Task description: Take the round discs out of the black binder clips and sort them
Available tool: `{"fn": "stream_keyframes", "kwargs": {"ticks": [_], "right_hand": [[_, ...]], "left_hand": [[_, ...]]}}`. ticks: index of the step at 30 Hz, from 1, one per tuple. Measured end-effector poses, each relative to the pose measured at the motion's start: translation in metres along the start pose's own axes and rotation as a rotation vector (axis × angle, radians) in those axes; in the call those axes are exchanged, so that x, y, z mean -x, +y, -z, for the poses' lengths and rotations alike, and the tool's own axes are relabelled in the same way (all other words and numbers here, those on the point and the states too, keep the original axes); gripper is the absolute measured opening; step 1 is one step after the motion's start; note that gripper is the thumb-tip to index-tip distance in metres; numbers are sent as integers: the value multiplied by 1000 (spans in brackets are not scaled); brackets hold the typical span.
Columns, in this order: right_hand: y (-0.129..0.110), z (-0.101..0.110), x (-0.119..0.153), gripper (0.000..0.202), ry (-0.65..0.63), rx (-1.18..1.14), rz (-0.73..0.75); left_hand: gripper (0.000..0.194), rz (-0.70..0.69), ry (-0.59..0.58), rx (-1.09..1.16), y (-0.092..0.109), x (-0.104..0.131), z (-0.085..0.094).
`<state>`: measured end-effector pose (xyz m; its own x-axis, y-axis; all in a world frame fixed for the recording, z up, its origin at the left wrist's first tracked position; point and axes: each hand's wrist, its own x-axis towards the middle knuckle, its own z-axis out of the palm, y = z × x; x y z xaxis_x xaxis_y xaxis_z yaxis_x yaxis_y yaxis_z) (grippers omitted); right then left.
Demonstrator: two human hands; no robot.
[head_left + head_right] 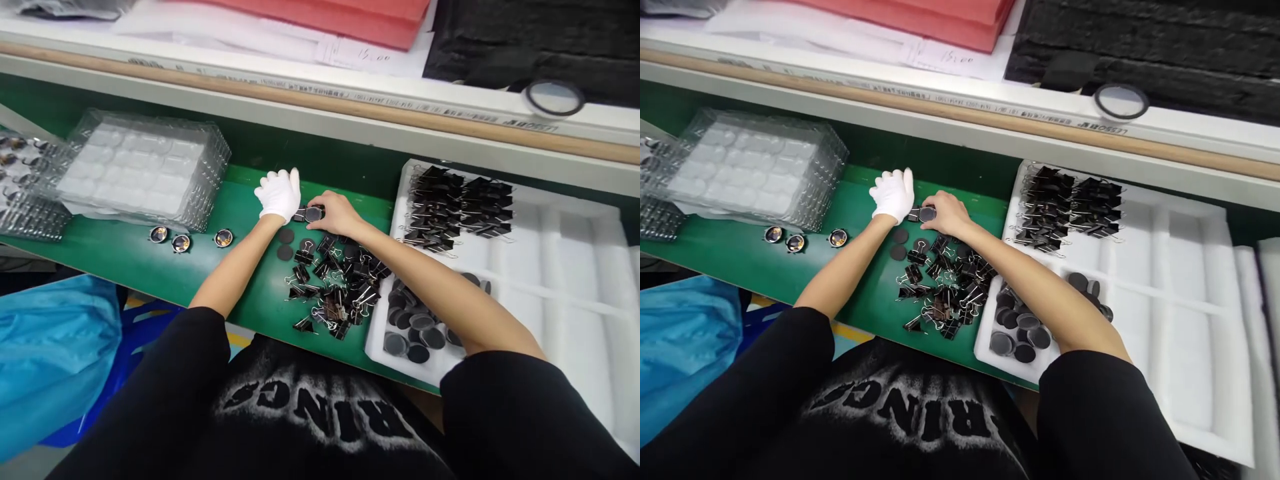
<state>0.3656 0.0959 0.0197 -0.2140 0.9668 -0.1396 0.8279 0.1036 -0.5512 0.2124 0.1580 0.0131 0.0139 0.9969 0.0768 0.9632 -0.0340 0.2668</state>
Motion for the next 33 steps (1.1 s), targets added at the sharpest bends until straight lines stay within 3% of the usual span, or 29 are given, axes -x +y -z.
{"fn": "stream_keyframes", "kwargs": {"ticks": [10, 12, 14, 17, 20, 22, 24, 27, 31, 33], "right_hand": [[-6, -8, -4, 53, 19, 29, -1], [-8, -5, -6, 52, 2, 38, 6], [-10, 1, -7, 49, 1, 27, 8], [-14, 18, -1, 43, 107, -155, -51], [-15, 38, 16, 44, 251, -703, -214], [-15, 49, 31, 43, 234, -1111, -329], [-15, 58, 49, 41, 162, -1394, -399], [-16, 65, 79, 39, 122, -1607, -391], [-18, 61, 115, 38, 78, -1727, -344], [-21, 56, 127, 40, 55, -1772, -337]], "left_hand": [[37, -11, 47, 144, -1, -5, -13], [36, -13, 31, 221, -1, -4, -7], [40, -63, 53, 376, -3, 3, 11], [50, -328, 27, 548, -13, 32, 50], [40, -725, -286, 278, -30, 65, 81], [35, -916, -404, 56, -40, 79, 89], [28, -1020, -455, -9, -47, 83, 90], [31, -935, -397, 230, -48, 83, 90], [31, -559, -133, 664, -33, 88, 92], [30, -442, -96, 778, -21, 93, 90]]}}
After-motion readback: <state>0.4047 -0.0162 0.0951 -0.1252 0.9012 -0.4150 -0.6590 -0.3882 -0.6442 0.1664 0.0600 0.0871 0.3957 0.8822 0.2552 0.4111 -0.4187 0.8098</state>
